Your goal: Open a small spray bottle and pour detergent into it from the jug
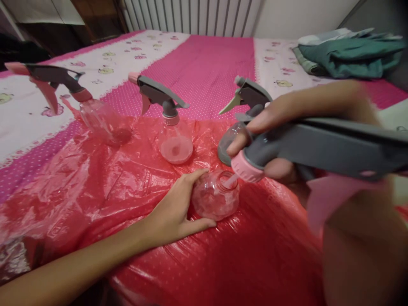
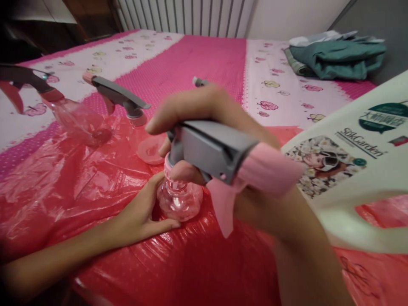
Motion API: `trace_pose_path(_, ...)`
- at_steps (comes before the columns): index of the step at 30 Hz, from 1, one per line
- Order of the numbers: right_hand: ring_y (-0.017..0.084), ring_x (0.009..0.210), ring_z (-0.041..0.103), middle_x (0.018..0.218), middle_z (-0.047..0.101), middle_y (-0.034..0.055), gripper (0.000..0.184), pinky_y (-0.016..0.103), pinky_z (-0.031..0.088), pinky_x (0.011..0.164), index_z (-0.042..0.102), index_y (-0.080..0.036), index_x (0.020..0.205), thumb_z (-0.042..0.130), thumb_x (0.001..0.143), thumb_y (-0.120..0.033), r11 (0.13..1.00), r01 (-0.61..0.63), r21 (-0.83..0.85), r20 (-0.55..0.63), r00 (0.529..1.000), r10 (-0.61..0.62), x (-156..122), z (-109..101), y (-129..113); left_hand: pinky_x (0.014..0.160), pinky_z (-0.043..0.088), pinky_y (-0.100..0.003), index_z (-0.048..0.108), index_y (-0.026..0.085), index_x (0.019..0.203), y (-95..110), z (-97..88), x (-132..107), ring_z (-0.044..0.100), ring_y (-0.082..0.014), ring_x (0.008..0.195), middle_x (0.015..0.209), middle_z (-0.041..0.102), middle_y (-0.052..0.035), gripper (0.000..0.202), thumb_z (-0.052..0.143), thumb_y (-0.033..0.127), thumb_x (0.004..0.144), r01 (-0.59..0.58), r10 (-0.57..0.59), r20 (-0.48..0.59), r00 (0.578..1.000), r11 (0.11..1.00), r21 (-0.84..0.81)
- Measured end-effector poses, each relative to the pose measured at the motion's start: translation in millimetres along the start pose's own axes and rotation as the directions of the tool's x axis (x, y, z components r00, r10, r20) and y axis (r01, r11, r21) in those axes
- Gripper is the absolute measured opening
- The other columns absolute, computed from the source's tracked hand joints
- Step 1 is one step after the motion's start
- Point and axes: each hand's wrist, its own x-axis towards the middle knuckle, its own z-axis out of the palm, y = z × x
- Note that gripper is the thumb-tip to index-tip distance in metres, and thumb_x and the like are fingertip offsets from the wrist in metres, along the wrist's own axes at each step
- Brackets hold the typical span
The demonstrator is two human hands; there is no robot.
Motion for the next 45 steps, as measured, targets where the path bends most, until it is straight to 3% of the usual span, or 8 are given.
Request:
trace_pose_path(3,0.012,0.112,0.074,0.121,0.073,-0.0006,0.029,0.025,0.064,0.099,0.070,-0.025,0.120,0.072,0.096,-0.008,0.995,0.078,0.058,0.040,0.996,-0.080,-0.3,-1.6,-8.6,0.120,0.053,-0.066,0.027,0.031,0.170,8.3,-5.3,1.7,0.059,-0.0466,0.146,0.163,0.053,-0.0196,0.103,0.089,0.058,0.092,0.016,-0.016,0.007,1.000,1.000,0.009)
trace_pose_path(9,0.016,0.118,0.075,0.125,0.072,-0.0007,0.043,0.032,0.068,0.099,0.069,-0.033,0.131,0.064,0.098,-0.007,0.948,0.185,0.258,0.076,0.975,-0.211,9.6,-12.8,8.0,0.119,0.052,-0.073,0.025,0.029,0.168,25.5,-15.3,5.8,0.056,-0.0498,0.150,0.165,0.049,-0.0226,0.101,0.085,0.059,0.094,0.042,-0.043,0.032,0.999,0.999,0.029)
trace_pose_path(14,0.017,0.124,0.074,0.127,0.072,0.0030,0.036,0.028,0.066,0.095,0.069,-0.030,0.136,0.067,0.102,-0.019,0.905,0.209,0.370,0.149,0.948,-0.280,11.9,-20.5,24.5,0.114,0.056,-0.070,0.027,0.030,0.165,31.9,-17.0,12.1,0.062,-0.0471,0.141,0.159,0.054,-0.0203,0.099,0.086,0.055,0.090,0.037,-0.037,0.030,0.999,0.999,0.025)
trace_pose_path(24,0.017,0.121,0.074,0.125,0.073,0.0027,0.028,0.028,0.068,0.090,0.071,-0.031,0.132,0.067,0.106,-0.043,0.915,0.156,0.372,0.101,0.973,-0.207,3.9,-19.6,-2.8,0.118,0.053,-0.071,0.026,0.033,0.165,38.2,-16.5,10.4,0.058,-0.0478,0.147,0.163,0.051,-0.0186,0.093,0.083,0.052,0.095,0.040,-0.041,0.026,0.999,0.998,0.044)
trace_pose_path(30,0.015,0.123,0.073,0.133,0.071,0.0026,0.046,0.031,0.065,0.103,0.068,-0.028,0.135,0.061,0.098,-0.002,0.902,0.237,0.360,0.058,0.960,-0.276,6.6,-22.7,4.4,0.114,0.056,-0.071,0.023,0.034,0.167,35.5,-14.2,12.5,0.061,-0.0483,0.143,0.161,0.053,-0.0184,0.095,0.083,0.053,0.094,0.025,-0.026,0.023,0.999,0.999,0.046)
trace_pose_path(35,0.017,0.116,0.076,0.120,0.074,0.0033,0.034,0.030,0.066,0.099,0.069,-0.028,0.132,0.075,0.099,-0.025,0.951,0.194,0.239,0.084,0.972,-0.219,11.0,-13.5,7.7,0.116,0.055,-0.070,0.024,0.033,0.168,32.4,-11.9,13.6,0.059,-0.0487,0.146,0.163,0.051,-0.0193,0.096,0.083,0.050,0.094,0.024,-0.025,0.026,0.999,0.999,0.031)
trace_pose_path(39,0.022,0.121,0.073,0.113,0.073,0.0053,0.053,0.035,0.067,0.097,0.067,-0.030,0.136,0.083,0.092,-0.054,0.987,0.099,0.124,0.002,0.995,-0.101,22.0,-2.1,-1.5,0.117,0.054,-0.069,0.025,0.032,0.168,31.1,-13.0,12.5,0.059,-0.0478,0.147,0.165,0.050,-0.0192,0.096,0.084,0.049,0.094,0.020,-0.021,0.033,0.999,1.000,0.016)
trace_pose_path(45,0.024,0.123,0.072,0.113,0.072,0.0045,0.059,0.039,0.066,0.100,0.065,-0.033,0.139,0.087,0.089,-0.054,0.993,0.060,0.099,-0.006,0.998,-0.059,20.5,-0.7,-9.4,0.119,0.053,-0.066,0.029,0.032,0.167,28.6,-14.5,12.5,0.060,-0.0446,0.144,0.163,0.054,-0.0166,0.093,0.085,0.049,0.094,0.035,-0.035,0.031,0.999,0.999,-0.004)
